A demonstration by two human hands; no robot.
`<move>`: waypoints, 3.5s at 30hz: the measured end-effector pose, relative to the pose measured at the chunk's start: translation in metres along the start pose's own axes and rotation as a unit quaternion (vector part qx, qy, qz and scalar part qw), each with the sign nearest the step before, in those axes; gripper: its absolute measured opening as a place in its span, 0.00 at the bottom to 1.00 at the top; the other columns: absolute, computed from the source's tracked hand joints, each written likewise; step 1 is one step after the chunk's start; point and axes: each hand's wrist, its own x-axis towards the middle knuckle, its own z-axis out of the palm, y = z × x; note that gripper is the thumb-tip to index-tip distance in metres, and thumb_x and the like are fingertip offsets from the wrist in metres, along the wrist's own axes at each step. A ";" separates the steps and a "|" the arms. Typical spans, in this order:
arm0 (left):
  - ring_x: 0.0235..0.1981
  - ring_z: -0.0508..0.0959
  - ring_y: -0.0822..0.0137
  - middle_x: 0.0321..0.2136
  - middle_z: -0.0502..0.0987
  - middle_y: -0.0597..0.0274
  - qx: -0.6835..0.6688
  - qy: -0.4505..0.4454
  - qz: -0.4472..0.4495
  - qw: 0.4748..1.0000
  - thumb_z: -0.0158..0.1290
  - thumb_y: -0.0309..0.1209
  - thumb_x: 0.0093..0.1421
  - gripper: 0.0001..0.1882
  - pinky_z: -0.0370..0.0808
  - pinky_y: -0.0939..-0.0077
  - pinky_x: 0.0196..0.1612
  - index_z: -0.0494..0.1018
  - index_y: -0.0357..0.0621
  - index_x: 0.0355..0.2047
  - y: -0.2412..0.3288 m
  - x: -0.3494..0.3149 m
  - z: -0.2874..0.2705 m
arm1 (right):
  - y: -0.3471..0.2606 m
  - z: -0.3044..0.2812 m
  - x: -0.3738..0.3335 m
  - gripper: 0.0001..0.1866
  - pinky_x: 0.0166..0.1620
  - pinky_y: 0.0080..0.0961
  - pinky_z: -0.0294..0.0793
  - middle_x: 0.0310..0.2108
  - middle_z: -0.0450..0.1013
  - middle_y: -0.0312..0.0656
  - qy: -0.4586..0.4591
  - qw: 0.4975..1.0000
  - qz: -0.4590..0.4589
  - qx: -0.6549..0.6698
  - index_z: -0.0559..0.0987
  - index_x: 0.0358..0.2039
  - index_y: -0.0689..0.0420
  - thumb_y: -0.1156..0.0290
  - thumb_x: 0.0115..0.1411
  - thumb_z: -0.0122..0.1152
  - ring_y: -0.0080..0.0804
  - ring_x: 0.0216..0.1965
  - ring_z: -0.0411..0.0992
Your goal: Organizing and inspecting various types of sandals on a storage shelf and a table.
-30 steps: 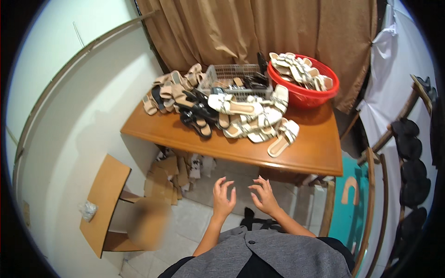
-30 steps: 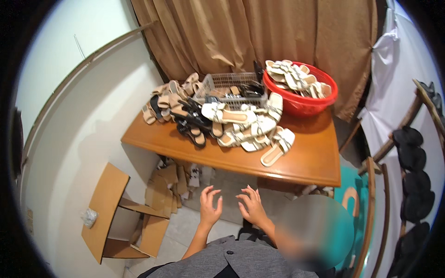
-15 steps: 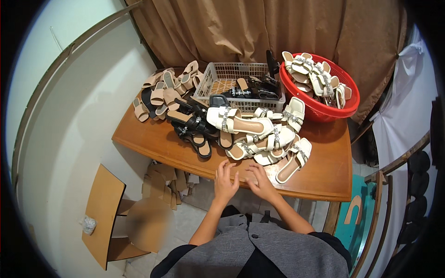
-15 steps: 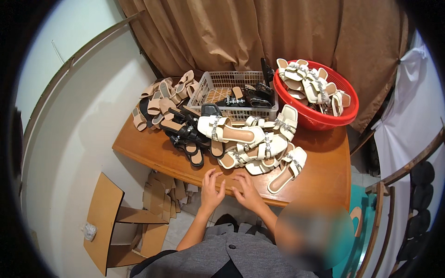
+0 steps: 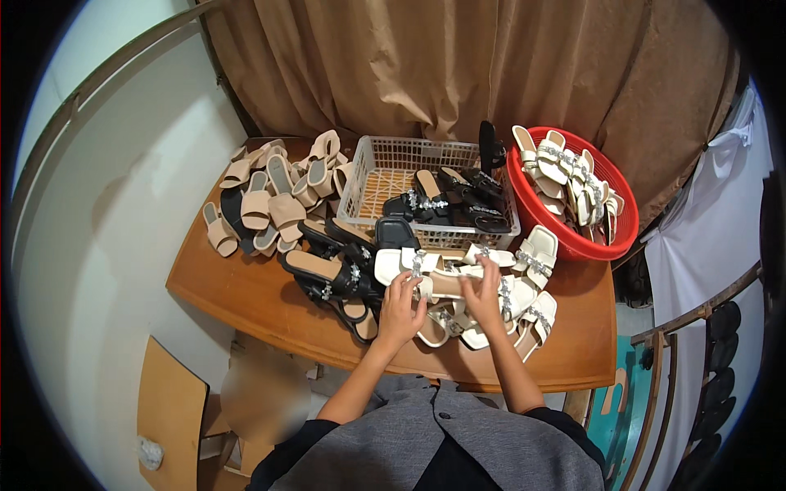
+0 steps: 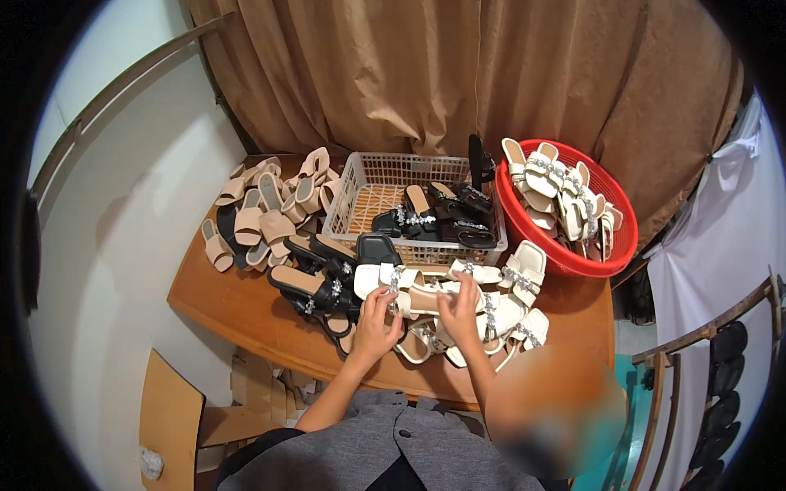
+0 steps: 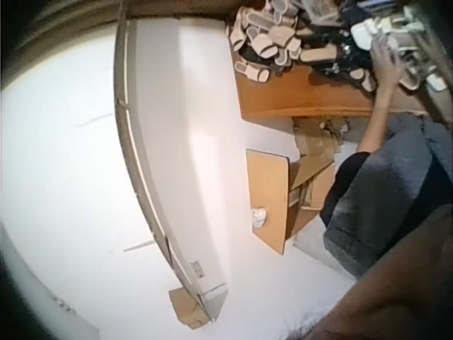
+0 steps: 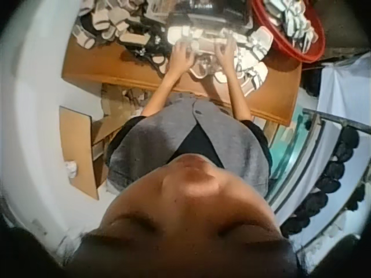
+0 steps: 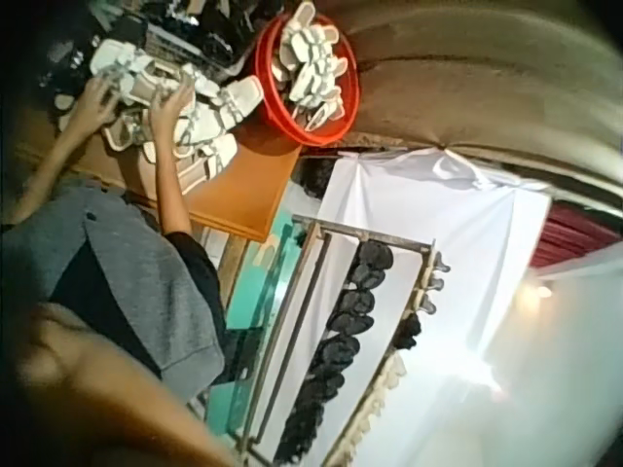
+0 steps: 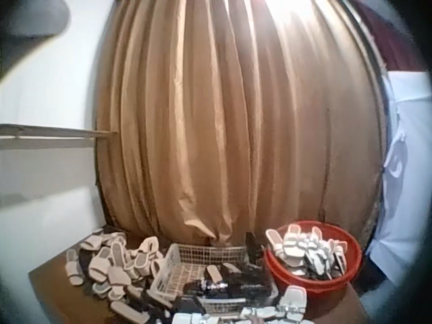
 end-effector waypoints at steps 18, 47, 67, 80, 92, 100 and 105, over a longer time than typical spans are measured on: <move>0.41 0.70 0.56 0.37 0.65 0.57 -0.126 -0.124 -0.026 0.984 0.52 0.27 0.51 0.12 0.69 0.66 0.43 0.71 0.47 0.37 -0.052 0.039 -0.010 | 0.042 0.019 0.098 0.18 0.46 0.31 0.68 0.45 0.68 0.46 0.042 0.980 0.063 -0.182 0.73 0.42 0.60 0.85 0.48 0.51 0.46 0.44 0.69; 0.23 0.69 0.77 0.27 0.72 0.64 -0.225 -0.105 -0.024 0.968 0.53 0.29 0.54 0.11 0.68 0.84 0.28 0.69 0.36 0.36 -0.079 0.227 0.036 | 0.000 0.012 -0.025 0.19 0.45 0.23 0.69 0.55 0.54 0.47 0.042 0.973 0.166 0.156 0.69 0.49 0.57 0.75 0.56 0.54 0.35 0.53 0.61; 0.27 0.76 0.65 0.28 0.76 0.58 -0.345 -0.163 -0.488 0.785 0.45 0.36 0.56 0.11 0.73 0.71 0.33 0.71 0.43 0.32 -0.184 0.349 0.181 | 0.041 0.022 -0.019 0.31 0.53 0.19 0.61 0.51 0.58 0.45 0.119 0.856 0.262 0.429 0.50 0.58 0.62 0.78 0.57 0.53 0.27 0.51 0.61; 0.30 0.73 0.73 0.28 0.75 0.72 -0.320 -0.240 -0.358 0.843 0.50 0.39 0.57 0.08 0.68 0.79 0.34 0.70 0.51 0.33 -0.133 0.330 0.107 | 0.053 0.018 -0.022 0.22 0.50 0.20 0.65 0.43 0.68 0.39 0.090 0.821 0.262 0.500 0.60 0.52 0.62 0.75 0.58 0.53 0.22 0.46 0.66; 0.25 0.69 0.77 0.28 0.73 0.79 -0.450 -0.222 -0.326 0.801 0.53 0.37 0.56 0.07 0.65 0.75 0.31 0.68 0.59 0.34 -0.038 0.248 -0.049 | 0.047 -0.071 -0.038 0.29 0.53 0.27 0.64 0.50 0.65 0.44 0.161 0.762 0.158 0.607 0.56 0.56 0.63 0.73 0.56 0.56 0.29 0.50 0.66; 0.25 0.65 0.84 0.29 0.71 0.87 -0.430 -0.267 -0.383 0.773 0.51 0.37 0.58 0.04 0.59 0.84 0.33 0.70 0.61 0.35 0.002 0.133 -0.067 | 0.044 -0.141 -0.091 0.27 0.53 0.22 0.63 0.48 0.67 0.44 0.095 0.845 0.173 0.497 0.61 0.53 0.68 0.72 0.55 0.56 0.26 0.48 0.66; 0.21 0.65 0.86 0.25 0.71 0.83 -0.451 -0.300 -0.408 0.735 0.49 0.35 0.59 0.05 0.58 0.89 0.24 0.72 0.52 0.34 -0.003 0.092 -0.056 | 0.055 -0.145 -0.122 0.26 0.53 0.22 0.63 0.48 0.67 0.43 0.086 0.846 0.214 0.481 0.61 0.53 0.68 0.73 0.55 0.55 0.25 0.48 0.66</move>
